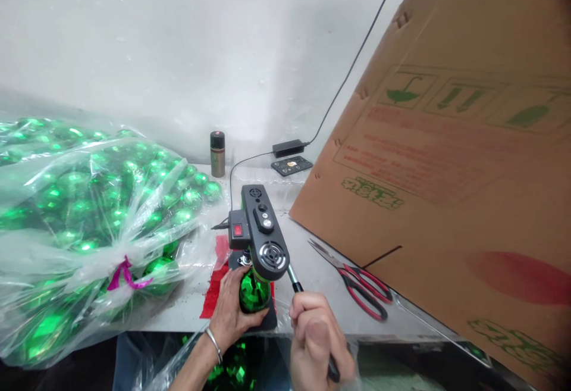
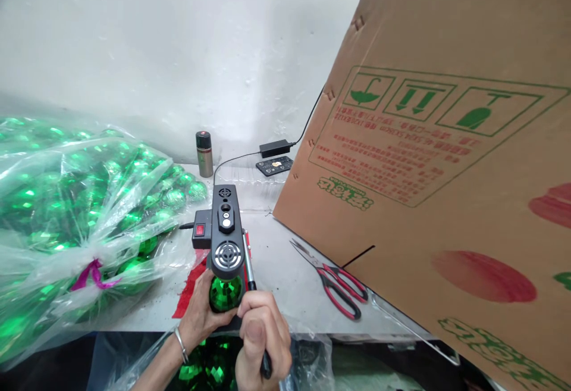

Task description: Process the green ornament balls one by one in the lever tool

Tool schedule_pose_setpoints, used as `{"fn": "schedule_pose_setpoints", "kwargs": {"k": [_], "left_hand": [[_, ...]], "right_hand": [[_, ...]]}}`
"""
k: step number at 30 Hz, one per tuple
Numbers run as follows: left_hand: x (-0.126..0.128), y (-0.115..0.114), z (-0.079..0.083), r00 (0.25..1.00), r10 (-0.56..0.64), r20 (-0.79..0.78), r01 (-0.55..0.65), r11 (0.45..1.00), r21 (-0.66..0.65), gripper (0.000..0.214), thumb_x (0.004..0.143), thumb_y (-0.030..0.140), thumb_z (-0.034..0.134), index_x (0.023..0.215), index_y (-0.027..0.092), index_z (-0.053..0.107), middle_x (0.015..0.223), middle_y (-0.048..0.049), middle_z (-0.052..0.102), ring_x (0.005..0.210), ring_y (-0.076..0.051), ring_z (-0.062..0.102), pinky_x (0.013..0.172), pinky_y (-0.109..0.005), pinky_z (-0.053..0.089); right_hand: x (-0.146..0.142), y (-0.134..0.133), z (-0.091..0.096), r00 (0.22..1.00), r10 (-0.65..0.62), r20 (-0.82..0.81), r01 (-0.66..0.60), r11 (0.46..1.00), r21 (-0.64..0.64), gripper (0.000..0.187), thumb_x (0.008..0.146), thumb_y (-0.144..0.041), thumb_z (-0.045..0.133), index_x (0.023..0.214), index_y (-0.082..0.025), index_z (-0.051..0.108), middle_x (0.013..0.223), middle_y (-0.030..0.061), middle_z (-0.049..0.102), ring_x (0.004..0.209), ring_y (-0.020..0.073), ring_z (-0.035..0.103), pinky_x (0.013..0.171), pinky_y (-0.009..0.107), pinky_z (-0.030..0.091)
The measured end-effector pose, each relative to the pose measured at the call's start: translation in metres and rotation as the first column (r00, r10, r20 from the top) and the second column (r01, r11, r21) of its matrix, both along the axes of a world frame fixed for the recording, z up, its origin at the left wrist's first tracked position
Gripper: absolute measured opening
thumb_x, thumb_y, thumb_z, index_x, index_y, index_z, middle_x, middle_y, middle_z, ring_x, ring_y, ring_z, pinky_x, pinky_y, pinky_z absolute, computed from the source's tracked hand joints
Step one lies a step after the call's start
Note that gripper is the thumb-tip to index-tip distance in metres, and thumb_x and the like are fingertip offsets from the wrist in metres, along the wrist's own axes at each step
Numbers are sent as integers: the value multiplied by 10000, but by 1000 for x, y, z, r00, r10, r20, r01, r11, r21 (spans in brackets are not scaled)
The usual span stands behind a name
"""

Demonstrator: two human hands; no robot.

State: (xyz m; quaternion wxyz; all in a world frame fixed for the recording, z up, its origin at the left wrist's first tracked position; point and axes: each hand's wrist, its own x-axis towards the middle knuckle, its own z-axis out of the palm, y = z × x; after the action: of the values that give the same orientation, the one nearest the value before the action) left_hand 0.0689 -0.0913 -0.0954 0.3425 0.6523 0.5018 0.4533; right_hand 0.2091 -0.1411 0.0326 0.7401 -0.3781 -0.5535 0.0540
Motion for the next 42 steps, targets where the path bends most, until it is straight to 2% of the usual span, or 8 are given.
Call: {"fn": "schedule_pose_setpoints", "kwargs": {"k": [6,12,18,27,35,42], "left_hand": [[1,-1,-3,1000,-2,-12,3,1000,3,794,667,348,971,1409,221,720,1343,-170,803,1323,-484,725,1205,-725,550],[2,-2,-1,1000,-9,-26,9,1000,0,765,683,318,961,1406,231,725,1344,-160,806,1291,-473,746,1203,-739,554],[2,-2,-4,998,-20,-62,25,997,76,748,716,316,943,1420,211,713,1348,-173,813,1272,-470,769,1201,-757,558],[1,0,-11,988,20,-155,10,982,188,792,680,280,947,1429,200,704,1328,-156,828,1215,-435,802,1113,-699,649],[-1,0,-6,984,7,-177,27,982,186,783,688,272,947,1430,183,713,1309,-165,838,1192,-446,818,1092,-710,665],[1,1,-9,981,20,-195,21,978,205,778,695,279,941,1433,184,715,1313,-162,838,1173,-448,829,1097,-715,661]], "right_hand": [[0,0,-5,1000,8,-10,-8,1000,-9,416,1172,-183,496,761,-224,546,707,-16,595,571,115,547,540,273,401],[-2,5,-4,998,-55,15,54,998,42,444,1170,-196,484,728,-229,489,695,-30,566,546,100,498,516,269,360],[-2,6,0,995,-81,51,78,995,59,447,1180,-192,484,736,-230,506,697,-21,567,564,113,519,527,272,382],[0,4,-7,997,-53,48,52,998,24,452,1196,-225,460,748,-229,518,720,-28,573,588,107,523,554,274,388],[0,4,-9,999,-42,30,41,998,38,460,1202,-220,449,748,-228,524,719,-26,569,591,108,523,560,269,396],[0,4,-18,1000,2,-16,-2,1000,24,439,1181,-204,478,746,-230,527,720,-24,571,578,107,516,524,246,391]]}}
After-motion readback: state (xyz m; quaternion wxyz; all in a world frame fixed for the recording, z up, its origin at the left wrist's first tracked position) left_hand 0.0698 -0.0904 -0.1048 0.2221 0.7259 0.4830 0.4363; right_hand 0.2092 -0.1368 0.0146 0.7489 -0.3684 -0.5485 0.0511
